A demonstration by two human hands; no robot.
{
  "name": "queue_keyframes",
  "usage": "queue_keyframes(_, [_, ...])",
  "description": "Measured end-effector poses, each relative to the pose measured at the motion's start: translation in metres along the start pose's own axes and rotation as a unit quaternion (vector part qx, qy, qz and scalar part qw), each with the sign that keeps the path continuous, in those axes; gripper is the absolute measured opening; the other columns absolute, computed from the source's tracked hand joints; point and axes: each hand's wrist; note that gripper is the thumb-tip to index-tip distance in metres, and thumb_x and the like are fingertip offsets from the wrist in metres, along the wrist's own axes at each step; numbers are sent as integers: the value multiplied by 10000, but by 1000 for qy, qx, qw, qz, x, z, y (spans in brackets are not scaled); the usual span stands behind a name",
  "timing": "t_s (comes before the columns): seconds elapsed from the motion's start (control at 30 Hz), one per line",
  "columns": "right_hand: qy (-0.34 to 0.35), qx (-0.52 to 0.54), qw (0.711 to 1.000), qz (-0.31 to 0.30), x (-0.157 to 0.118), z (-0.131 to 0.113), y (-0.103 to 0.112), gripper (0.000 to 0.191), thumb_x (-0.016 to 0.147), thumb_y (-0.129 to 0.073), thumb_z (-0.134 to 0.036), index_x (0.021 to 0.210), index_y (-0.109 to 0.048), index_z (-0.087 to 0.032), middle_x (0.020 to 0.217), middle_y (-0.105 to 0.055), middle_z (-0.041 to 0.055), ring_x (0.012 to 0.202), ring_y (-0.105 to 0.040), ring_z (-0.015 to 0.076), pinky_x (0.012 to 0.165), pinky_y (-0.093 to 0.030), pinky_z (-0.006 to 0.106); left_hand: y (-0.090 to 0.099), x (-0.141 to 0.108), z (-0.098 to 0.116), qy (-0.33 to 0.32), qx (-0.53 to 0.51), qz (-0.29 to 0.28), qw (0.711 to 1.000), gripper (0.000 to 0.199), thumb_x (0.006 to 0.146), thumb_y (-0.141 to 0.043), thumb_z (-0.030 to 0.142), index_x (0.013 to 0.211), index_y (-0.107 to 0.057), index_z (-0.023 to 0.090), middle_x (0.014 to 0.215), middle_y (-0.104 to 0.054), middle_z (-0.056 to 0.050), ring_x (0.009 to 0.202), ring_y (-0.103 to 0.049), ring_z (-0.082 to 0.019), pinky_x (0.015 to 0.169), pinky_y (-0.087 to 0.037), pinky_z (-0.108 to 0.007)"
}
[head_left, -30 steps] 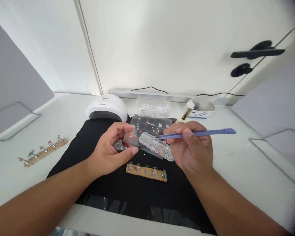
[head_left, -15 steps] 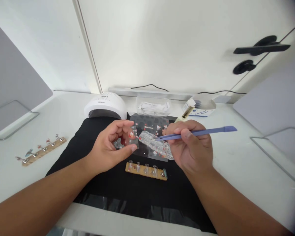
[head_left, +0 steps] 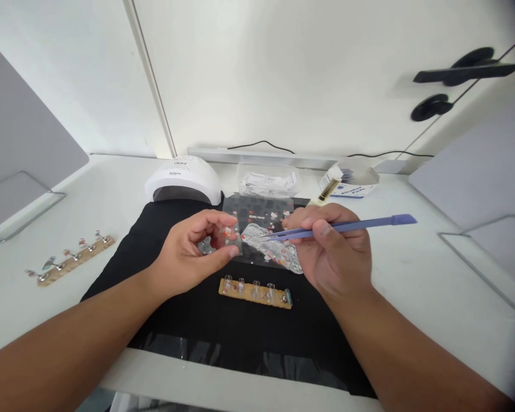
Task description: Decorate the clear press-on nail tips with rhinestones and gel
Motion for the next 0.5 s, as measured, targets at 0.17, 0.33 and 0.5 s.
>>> queue_keyframes(0.17, [11, -20, 1000, 13, -2, 2, -1, 112, 845, -707, -280, 754, -746, -226, 595, -606, -7, 590, -549, 146, 618, -458, 335, 0, 0, -1, 9, 30, 35, 999, 277, 800, -746, 146, 1057, -673, 216, 779, -640, 12, 670, -585, -91, 638, -496, -204])
queue_keyframes(0.33, [15, -38, 999, 13, -4, 3, -2, 120, 854, -698, -287, 754, -733, -232, 627, -628, -5, 612, -568, 149, 697, -497, 367, -2, 1, 0, 1, 65, 70, 995, 255, 795, -741, 128, 1025, -671, 212, 747, -640, 21, 648, -583, -83, 604, -483, -190])
queue_keyframes(0.5, [7, -54, 999, -1, -5, 4, -1, 134, 865, -685, -325, 758, -723, -255, 590, -591, -10, 625, -565, 163, 648, -488, 352, -4, 3, 3, 9, 64, 81, 995, 245, 781, -738, 118, 1003, -665, 192, 716, -650, 17, 599, -567, -82, 535, -474, -185])
Point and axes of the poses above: each hand's wrist, its own x-axis towards the middle knuckle, its own y-axis out of the back of the hand, z = x × y
